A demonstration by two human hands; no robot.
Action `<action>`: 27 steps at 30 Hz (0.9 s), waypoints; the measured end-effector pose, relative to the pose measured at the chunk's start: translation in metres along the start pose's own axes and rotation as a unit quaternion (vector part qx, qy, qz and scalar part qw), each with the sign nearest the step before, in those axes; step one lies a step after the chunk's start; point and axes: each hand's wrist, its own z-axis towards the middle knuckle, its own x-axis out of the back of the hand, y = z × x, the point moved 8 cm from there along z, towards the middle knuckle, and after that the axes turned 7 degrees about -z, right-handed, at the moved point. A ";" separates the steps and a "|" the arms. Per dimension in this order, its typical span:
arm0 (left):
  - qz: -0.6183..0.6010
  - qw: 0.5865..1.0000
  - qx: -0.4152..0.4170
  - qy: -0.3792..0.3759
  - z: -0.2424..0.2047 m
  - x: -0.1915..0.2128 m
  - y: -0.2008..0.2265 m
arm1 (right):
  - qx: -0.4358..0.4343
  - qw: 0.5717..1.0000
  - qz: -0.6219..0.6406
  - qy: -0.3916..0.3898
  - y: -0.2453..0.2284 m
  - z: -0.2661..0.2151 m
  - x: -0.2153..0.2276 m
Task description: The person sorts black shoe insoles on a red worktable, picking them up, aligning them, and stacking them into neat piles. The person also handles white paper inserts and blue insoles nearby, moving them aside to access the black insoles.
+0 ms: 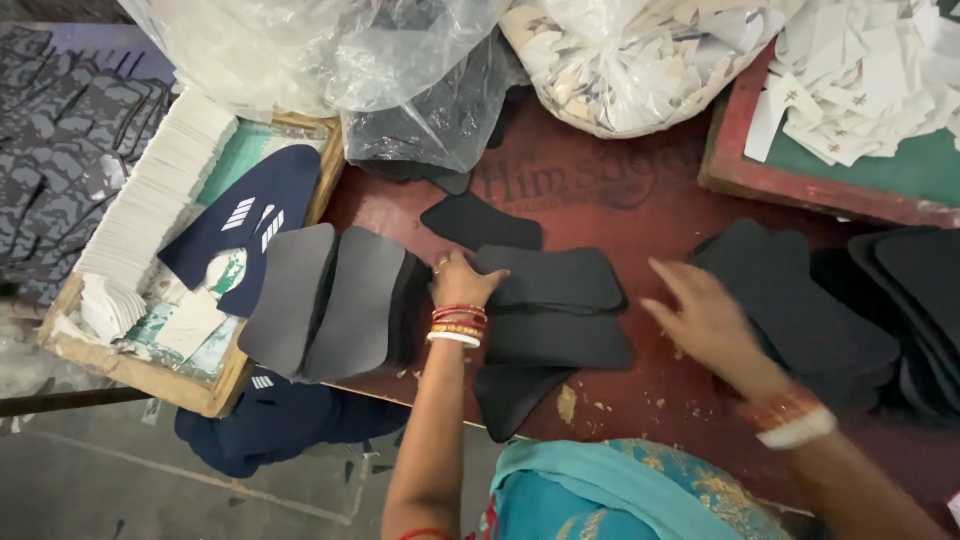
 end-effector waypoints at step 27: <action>-0.341 0.886 -0.312 -0.021 -0.062 0.007 0.057 | 0.210 0.978 0.000 0.000 -0.104 0.060 0.017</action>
